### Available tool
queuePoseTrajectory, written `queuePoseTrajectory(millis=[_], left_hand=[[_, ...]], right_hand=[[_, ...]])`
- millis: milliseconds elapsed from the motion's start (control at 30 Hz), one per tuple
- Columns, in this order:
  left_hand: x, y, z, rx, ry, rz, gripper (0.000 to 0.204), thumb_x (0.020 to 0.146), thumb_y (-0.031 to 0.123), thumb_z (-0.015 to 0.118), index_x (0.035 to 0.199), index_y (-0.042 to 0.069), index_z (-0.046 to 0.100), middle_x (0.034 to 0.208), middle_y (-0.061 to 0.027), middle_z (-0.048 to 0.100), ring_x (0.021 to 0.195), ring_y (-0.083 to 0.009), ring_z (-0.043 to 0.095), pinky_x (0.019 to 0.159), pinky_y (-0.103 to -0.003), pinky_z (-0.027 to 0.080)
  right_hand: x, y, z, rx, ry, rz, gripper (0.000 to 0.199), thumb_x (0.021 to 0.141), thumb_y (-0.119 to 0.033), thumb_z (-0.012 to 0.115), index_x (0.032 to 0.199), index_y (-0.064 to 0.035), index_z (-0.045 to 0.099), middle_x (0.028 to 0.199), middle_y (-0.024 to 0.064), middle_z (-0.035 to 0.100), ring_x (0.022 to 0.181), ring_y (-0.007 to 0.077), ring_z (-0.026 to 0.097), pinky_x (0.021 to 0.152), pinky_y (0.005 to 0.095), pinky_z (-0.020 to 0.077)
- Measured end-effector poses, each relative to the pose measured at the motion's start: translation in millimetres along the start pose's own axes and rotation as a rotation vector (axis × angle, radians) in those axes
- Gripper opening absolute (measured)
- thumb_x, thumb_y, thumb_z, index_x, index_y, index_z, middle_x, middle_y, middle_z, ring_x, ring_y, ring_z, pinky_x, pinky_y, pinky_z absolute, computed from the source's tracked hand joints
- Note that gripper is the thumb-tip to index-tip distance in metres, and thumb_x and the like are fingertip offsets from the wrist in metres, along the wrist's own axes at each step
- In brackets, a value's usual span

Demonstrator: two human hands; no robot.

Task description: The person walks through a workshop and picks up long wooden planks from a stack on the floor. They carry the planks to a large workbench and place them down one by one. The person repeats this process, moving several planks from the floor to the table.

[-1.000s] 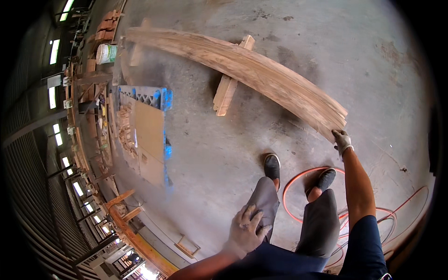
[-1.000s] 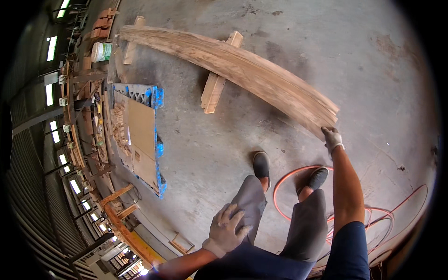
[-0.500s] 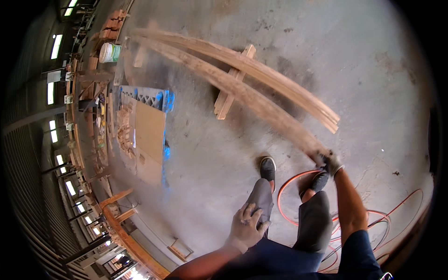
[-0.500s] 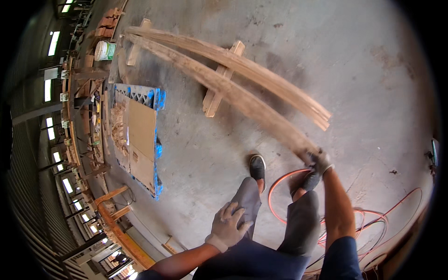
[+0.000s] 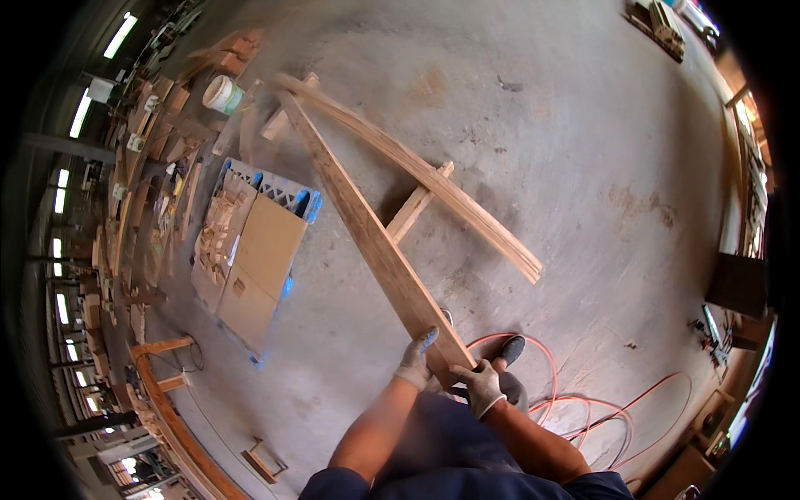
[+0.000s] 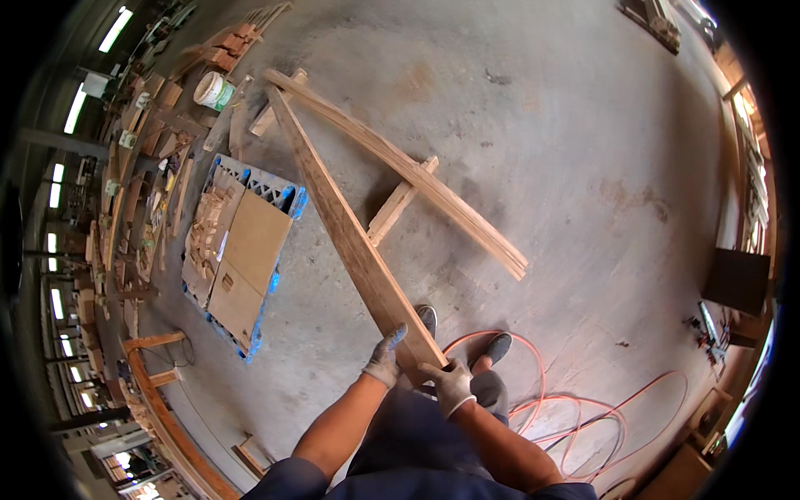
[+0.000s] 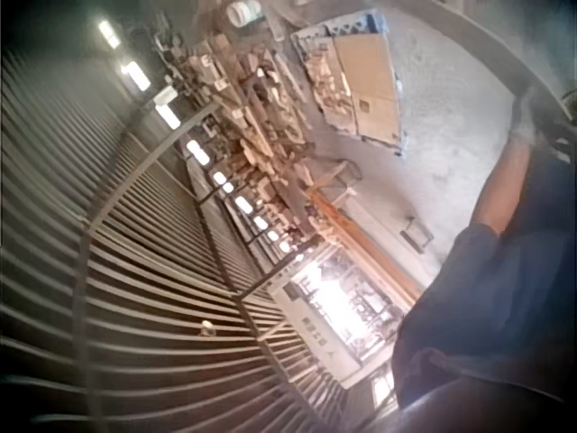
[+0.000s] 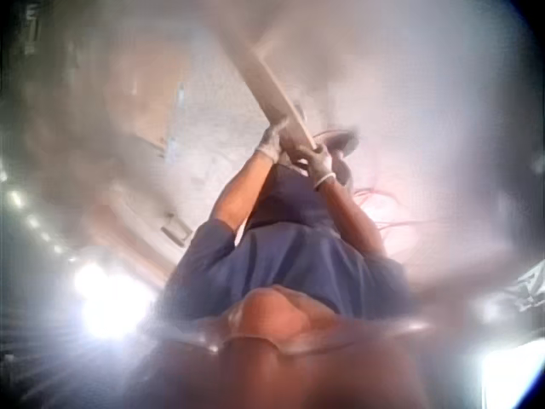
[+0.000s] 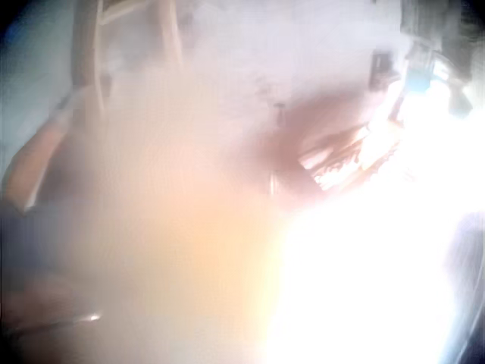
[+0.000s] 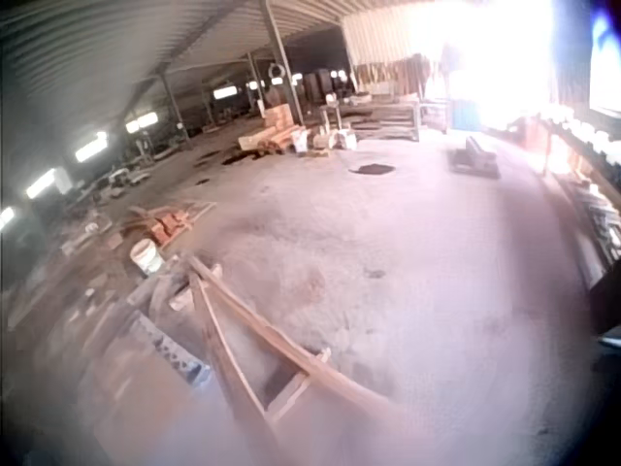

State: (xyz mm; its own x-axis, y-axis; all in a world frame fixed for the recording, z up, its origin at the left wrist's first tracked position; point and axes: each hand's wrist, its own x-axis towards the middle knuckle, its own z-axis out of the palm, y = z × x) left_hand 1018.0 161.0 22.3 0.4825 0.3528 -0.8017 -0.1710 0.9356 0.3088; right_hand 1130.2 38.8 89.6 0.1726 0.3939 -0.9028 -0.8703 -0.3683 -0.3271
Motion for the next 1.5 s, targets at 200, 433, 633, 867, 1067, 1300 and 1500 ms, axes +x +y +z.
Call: queuePoseTrajectory(millis=[200,433,633,867,1067,1300,1500], left_hand=[[-45.0,40.7,19.9,-0.162,-0.142,-0.081,0.055,0.085,0.025,0.075,0.134,0.010,0.056,0.123,-0.0063,0.064,0.116,-0.0248,0.060,0.100,-0.043,0.049],[-59.8,-20.9,26.5,-0.084,-0.056,-0.036,0.061,0.088,0.029,0.073,0.141,0.008,0.049,0.128,-0.0116,0.060,0.116,-0.0276,0.060,0.094,-0.042,0.052],[-96.7,-119.5,83.8,0.133,-0.038,-0.167,0.049,0.097,0.032,0.059,0.141,0.012,0.049,0.132,-0.0056,0.058,0.123,-0.0194,0.054,0.103,-0.036,0.044],[-77.2,-171.2,94.2,-0.157,-0.075,-0.297,0.044,0.103,0.036,0.045,0.138,0.010,0.052,0.131,-0.0073,0.060,0.121,-0.0208,0.054,0.105,-0.034,0.041],[-22.2,-181.4,51.7,-0.716,-0.830,-0.558,0.055,0.096,0.045,0.055,0.129,0.001,0.055,0.121,-0.0201,0.062,0.109,-0.0292,0.062,0.097,-0.042,0.048],[-44.2,-24.7,102.1,-0.345,-0.236,-0.189,0.069,0.094,0.055,0.059,0.139,0.003,0.049,0.138,-0.0145,0.056,0.131,-0.0358,0.048,0.112,-0.052,0.034],[-7.9,-95.8,76.5,-0.371,-0.100,-0.345,0.063,0.091,0.039,0.072,0.140,0.006,0.051,0.133,-0.0130,0.061,0.132,-0.0332,0.048,0.114,-0.047,0.036]], right_hand=[[-14.6,-17.9,7.8,-0.317,-0.202,0.060,0.036,0.086,-0.024,0.080,0.104,0.0001,0.059,0.091,0.0080,0.065,0.082,0.0223,0.067,0.068,0.0331,0.0576],[17.3,-109.9,56.3,-1.085,-0.054,-0.472,0.107,0.066,-0.055,0.087,0.144,0.0031,0.042,0.128,0.0266,0.060,0.120,0.0373,0.060,0.099,0.0403,0.0497],[-5.1,-131.8,122.1,-1.658,0.179,-0.365,0.121,0.060,-0.052,0.090,0.150,-0.0016,0.028,0.136,0.0237,0.054,0.126,0.0391,0.054,0.104,0.0431,0.0472],[-6.7,-125.3,88.7,-1.786,0.283,-0.417,0.107,0.062,-0.038,0.088,0.145,-0.0019,0.031,0.131,0.0230,0.055,0.116,0.0406,0.061,0.096,0.0469,0.0521],[-60.5,-152.4,48.6,-1.744,0.223,-0.451,0.083,0.068,-0.031,0.080,0.134,-0.0018,0.038,0.125,0.0241,0.057,0.114,0.0407,0.062,0.094,0.0463,0.0530],[-139.7,-101.9,-86.4,-1.723,0.239,-0.385,0.072,0.066,-0.043,0.080,0.123,-0.0067,0.055,0.114,0.0233,0.056,0.109,0.0411,0.060,0.090,0.0485,0.0528],[-240.5,-57.7,-185.5,-2.059,0.153,-0.147,0.065,0.067,-0.040,0.077,0.122,-0.0102,0.058,0.113,0.0225,0.056,0.107,0.0411,0.059,0.089,0.0490,0.0528]])
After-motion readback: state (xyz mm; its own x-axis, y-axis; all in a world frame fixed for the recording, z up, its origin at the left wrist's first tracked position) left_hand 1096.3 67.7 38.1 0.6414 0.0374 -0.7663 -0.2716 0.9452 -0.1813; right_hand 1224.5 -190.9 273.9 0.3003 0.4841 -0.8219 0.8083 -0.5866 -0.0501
